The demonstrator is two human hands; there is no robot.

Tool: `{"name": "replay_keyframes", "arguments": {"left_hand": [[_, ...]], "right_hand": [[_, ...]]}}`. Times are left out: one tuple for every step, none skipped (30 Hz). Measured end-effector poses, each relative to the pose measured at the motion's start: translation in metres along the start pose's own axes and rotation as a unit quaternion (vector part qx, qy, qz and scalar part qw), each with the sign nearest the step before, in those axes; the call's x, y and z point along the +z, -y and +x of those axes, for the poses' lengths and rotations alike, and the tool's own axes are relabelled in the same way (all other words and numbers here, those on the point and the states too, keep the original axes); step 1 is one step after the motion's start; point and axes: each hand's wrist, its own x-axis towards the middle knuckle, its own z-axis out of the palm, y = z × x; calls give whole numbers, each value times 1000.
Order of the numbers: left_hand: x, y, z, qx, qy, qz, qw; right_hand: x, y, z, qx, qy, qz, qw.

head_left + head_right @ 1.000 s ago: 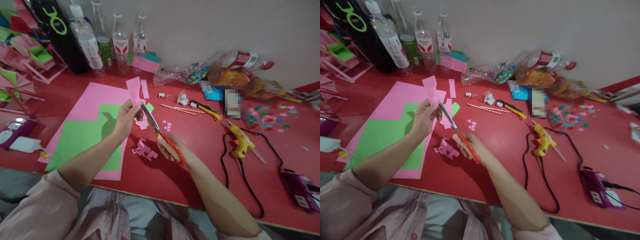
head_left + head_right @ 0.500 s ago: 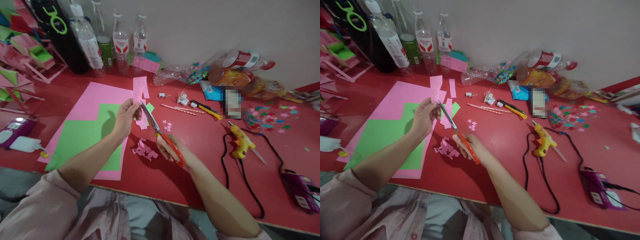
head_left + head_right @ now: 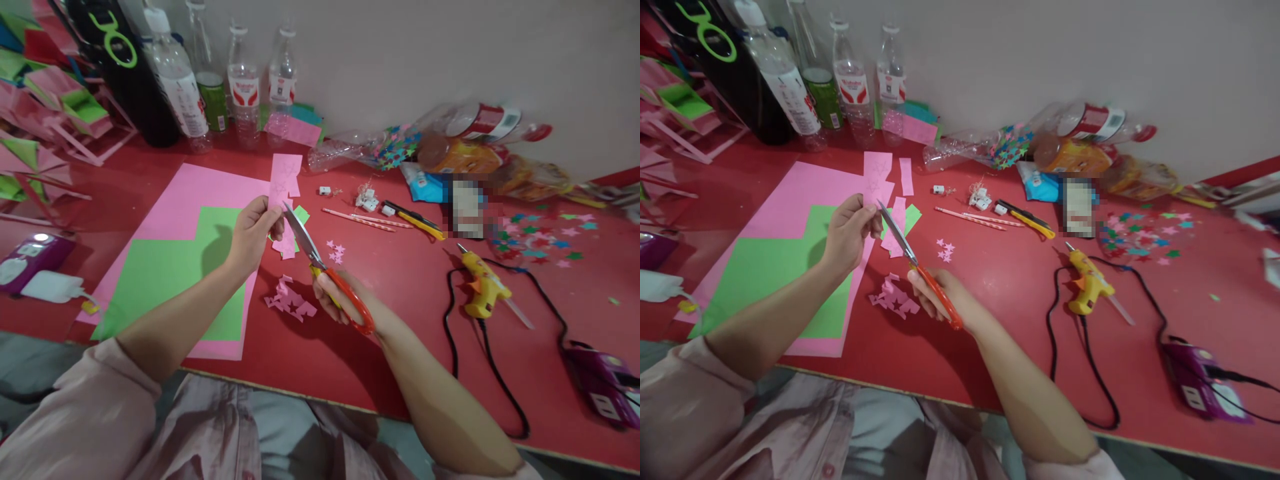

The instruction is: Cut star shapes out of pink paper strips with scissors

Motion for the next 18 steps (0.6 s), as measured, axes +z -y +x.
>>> {"name": "replay_keyframes", "arguments": {"left_hand": [[0,0,0,3,0,3,1000],[0,1,1,4,0,4,1000],[-1,1,1,4,2,5,1000],[-1,2,1,5,3,5,1000],[-1,2,1,5,5,6,1000],[-2,2,2,5,6,7,1000],[-2,2,2,6,7,8,1000],[-2,1,2,5,9,9,1000],[-2,1,2,4,10,10,1000],[-3,0,3,2,11,10,1000],[-3,0,3,-1,13,12,1000],[-3,-1,3,-3,14,14,1000],[-3,-2,3,-6,16,15,1000],[-3,-2,3,-8,17,16,1000],[-3,-3,3,-11,18,15,1000],[-3,-3,3,-14,18,11,1000],[-2,-3,3,-18,16,4,1000],[-2,-4,3,-22,15,-4,1000]], "right_hand": [[-1,-1,1,2,2,0,1000],[-1,-2,1,3,3,0,1000],[-1,-2,1,4,3,-1,1000],[-2,-3,1,5,3,-3,1000],[-2,-3,1,6,3,-6,1000],[-3,-3,0,6,4,-10,1000],[-3,-3,0,6,4,-14,1000],[-3,-3,-1,6,4,-18,1000],[-4,-2,-1,6,4,-22,1000],[-4,-2,-2,6,4,-26,1000],[-4,-1,-2,7,2,-28,1000],[-4,-1,-3,7,0,-30,1000],[-4,0,-3,7,-3,-31,999],[-3,0,-3,7,-9,-32,999],[-3,0,-3,5,-14,-31,999],[-3,0,-3,4,-17,-30,999],[-3,0,-3,3,-17,-28,999],[-3,0,-2,3,-14,-26,1000]]}}
